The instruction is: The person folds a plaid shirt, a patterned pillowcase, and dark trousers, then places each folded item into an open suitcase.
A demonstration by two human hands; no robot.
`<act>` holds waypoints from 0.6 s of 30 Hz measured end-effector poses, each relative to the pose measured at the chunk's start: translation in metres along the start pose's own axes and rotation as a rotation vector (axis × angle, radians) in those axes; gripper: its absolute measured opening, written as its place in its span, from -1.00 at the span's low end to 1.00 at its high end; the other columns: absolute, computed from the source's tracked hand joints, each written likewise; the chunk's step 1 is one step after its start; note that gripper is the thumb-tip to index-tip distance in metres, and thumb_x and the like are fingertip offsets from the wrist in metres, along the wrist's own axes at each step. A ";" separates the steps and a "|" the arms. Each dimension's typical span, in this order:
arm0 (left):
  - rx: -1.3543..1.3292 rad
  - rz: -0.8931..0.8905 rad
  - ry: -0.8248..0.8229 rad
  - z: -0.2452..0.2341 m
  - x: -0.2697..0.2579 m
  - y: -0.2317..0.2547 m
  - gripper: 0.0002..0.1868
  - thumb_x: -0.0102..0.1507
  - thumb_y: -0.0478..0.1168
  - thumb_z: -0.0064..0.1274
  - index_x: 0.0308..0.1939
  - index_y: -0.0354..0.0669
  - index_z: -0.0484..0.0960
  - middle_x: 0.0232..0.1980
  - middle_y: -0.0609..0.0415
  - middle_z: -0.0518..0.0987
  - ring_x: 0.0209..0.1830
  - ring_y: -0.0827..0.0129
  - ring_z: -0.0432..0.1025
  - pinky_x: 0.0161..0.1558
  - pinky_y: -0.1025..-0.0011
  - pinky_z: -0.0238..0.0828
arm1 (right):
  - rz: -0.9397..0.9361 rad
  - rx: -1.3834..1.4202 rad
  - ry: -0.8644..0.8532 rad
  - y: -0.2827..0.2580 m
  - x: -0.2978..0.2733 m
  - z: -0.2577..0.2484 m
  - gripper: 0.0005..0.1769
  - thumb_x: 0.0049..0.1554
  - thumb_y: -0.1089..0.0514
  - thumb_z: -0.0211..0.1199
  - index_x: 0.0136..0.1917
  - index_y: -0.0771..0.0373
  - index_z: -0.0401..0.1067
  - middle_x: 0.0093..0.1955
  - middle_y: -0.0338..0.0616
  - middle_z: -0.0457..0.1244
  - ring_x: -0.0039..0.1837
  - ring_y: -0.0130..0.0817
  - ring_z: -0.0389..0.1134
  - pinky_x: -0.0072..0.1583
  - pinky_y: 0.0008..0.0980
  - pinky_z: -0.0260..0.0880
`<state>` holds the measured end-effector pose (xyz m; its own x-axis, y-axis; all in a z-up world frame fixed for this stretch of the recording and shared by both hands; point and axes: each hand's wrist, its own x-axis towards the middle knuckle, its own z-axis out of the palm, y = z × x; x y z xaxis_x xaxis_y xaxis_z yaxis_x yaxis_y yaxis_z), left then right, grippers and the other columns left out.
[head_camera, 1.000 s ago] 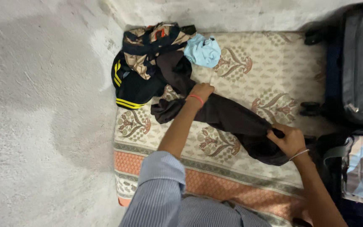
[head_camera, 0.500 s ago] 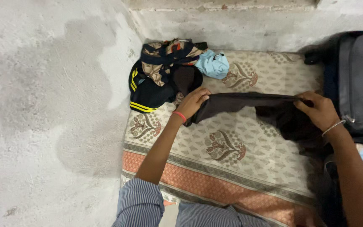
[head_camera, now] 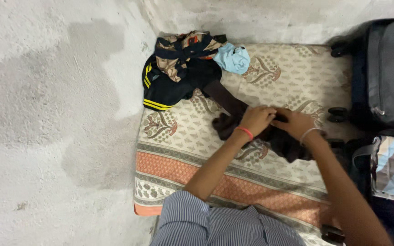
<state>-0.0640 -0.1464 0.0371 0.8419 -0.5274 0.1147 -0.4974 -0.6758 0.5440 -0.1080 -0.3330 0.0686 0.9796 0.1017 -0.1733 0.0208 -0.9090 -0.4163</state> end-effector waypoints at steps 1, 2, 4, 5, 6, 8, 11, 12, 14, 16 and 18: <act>0.028 -0.010 -0.015 0.006 -0.003 0.005 -0.75 0.36 -0.07 0.00 -0.11 -0.08 0.71 -0.05 0.04 0.67 -0.05 0.09 0.58 0.03 0.12 0.46 | -0.018 0.005 0.002 -0.003 0.002 0.010 -0.39 0.11 -0.28 0.26 0.38 -0.09 0.42 0.12 0.06 0.42 0.12 0.13 0.45 0.13 0.03 0.44; -0.060 -0.016 0.020 0.009 -0.010 0.005 -0.76 0.37 -0.06 0.03 -0.02 -0.07 0.68 0.02 0.01 0.64 -0.01 0.07 0.57 0.05 0.14 0.47 | -0.008 0.023 0.026 0.001 0.000 0.014 -0.42 0.12 -0.26 0.26 0.35 -0.08 0.45 0.11 0.07 0.42 0.11 0.14 0.45 0.12 0.03 0.44; -0.234 -0.028 0.090 0.010 -0.026 0.003 -0.70 0.41 -0.05 0.08 0.16 -0.06 0.61 0.16 -0.04 0.58 0.06 0.03 0.55 0.10 0.18 0.51 | 0.012 0.059 0.074 0.005 -0.001 0.021 -0.49 0.13 -0.22 0.26 0.29 -0.04 0.51 0.10 0.08 0.42 0.10 0.16 0.44 0.09 0.04 0.44; -0.313 0.007 0.170 0.010 -0.036 0.005 -0.55 0.34 -0.05 0.15 0.25 -0.08 0.46 0.22 -0.07 0.51 0.10 0.00 0.52 0.10 0.16 0.49 | 0.035 0.015 0.085 0.005 -0.002 0.022 -0.49 0.12 -0.24 0.27 0.27 -0.05 0.53 0.07 0.08 0.43 0.08 0.15 0.45 0.10 0.03 0.45; -0.391 0.044 0.248 0.009 -0.046 0.008 -0.37 0.28 -0.05 0.22 0.34 -0.10 0.31 0.28 -0.11 0.43 0.13 -0.03 0.49 0.11 0.15 0.48 | 0.060 -0.029 0.098 0.007 -0.005 0.021 -0.50 0.12 -0.25 0.29 0.25 -0.05 0.55 0.03 0.08 0.43 0.07 0.14 0.46 0.11 0.02 0.46; -0.380 0.066 0.237 0.001 -0.060 0.012 -0.11 0.18 -0.07 0.30 0.46 -0.09 0.11 0.35 -0.15 0.33 0.15 -0.09 0.47 0.06 0.14 0.49 | 0.052 -0.023 0.129 0.010 -0.010 0.016 -0.52 0.10 -0.25 0.31 0.20 -0.04 0.58 0.01 0.07 0.44 0.06 0.13 0.46 0.10 0.01 0.46; -0.182 -0.010 0.064 -0.016 -0.077 0.005 -0.01 0.12 -0.13 0.29 0.53 -0.01 0.04 0.41 -0.15 0.31 0.06 -0.12 0.50 -0.04 0.18 0.54 | 0.027 0.085 0.183 0.017 -0.018 0.008 -0.55 0.10 -0.23 0.33 0.15 0.00 0.62 0.02 0.09 0.42 0.06 0.14 0.44 0.07 0.02 0.44; -0.161 -0.057 0.079 -0.019 -0.080 -0.001 -0.04 0.14 -0.13 0.26 0.53 0.01 0.06 0.44 -0.13 0.31 0.02 -0.07 0.52 -0.04 0.20 0.56 | 0.062 0.092 0.198 0.020 -0.018 0.005 -0.55 0.11 -0.22 0.33 0.17 0.01 0.62 0.02 0.11 0.42 0.06 0.15 0.44 0.07 0.03 0.43; -0.043 -0.123 0.013 -0.018 -0.082 -0.024 -0.23 0.22 -0.08 0.22 0.45 0.02 0.21 0.39 -0.07 0.38 -0.01 0.03 0.55 -0.07 0.25 0.60 | 0.106 0.132 0.264 0.030 -0.020 -0.001 -0.55 0.15 -0.20 0.34 0.21 0.03 0.61 0.04 0.15 0.41 0.07 0.16 0.43 0.09 0.01 0.43; 0.140 -0.092 -0.042 -0.017 -0.091 -0.062 -0.48 0.25 0.00 0.21 0.23 -0.01 0.46 0.25 0.03 0.52 0.02 0.14 0.57 -0.08 0.24 0.60 | 0.123 0.199 0.366 0.041 -0.022 -0.009 -0.55 0.18 -0.16 0.36 0.25 0.06 0.59 0.08 0.17 0.40 0.10 0.15 0.43 0.14 -0.02 0.43; 0.263 -0.113 -0.006 -0.018 -0.105 -0.094 -0.63 0.20 -0.03 0.20 0.06 0.00 0.63 0.08 0.09 0.62 0.01 0.20 0.57 -0.03 0.18 0.54 | 0.214 0.233 0.369 0.050 -0.022 -0.022 -0.52 0.14 -0.18 0.40 0.22 0.08 0.59 0.08 0.16 0.40 0.11 0.14 0.44 0.15 -0.03 0.42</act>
<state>-0.1013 -0.0180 -0.0109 0.8942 -0.4435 0.0606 -0.4384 -0.8404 0.3187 -0.1246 -0.3899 0.0713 0.9634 -0.2658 0.0340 -0.1926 -0.7752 -0.6016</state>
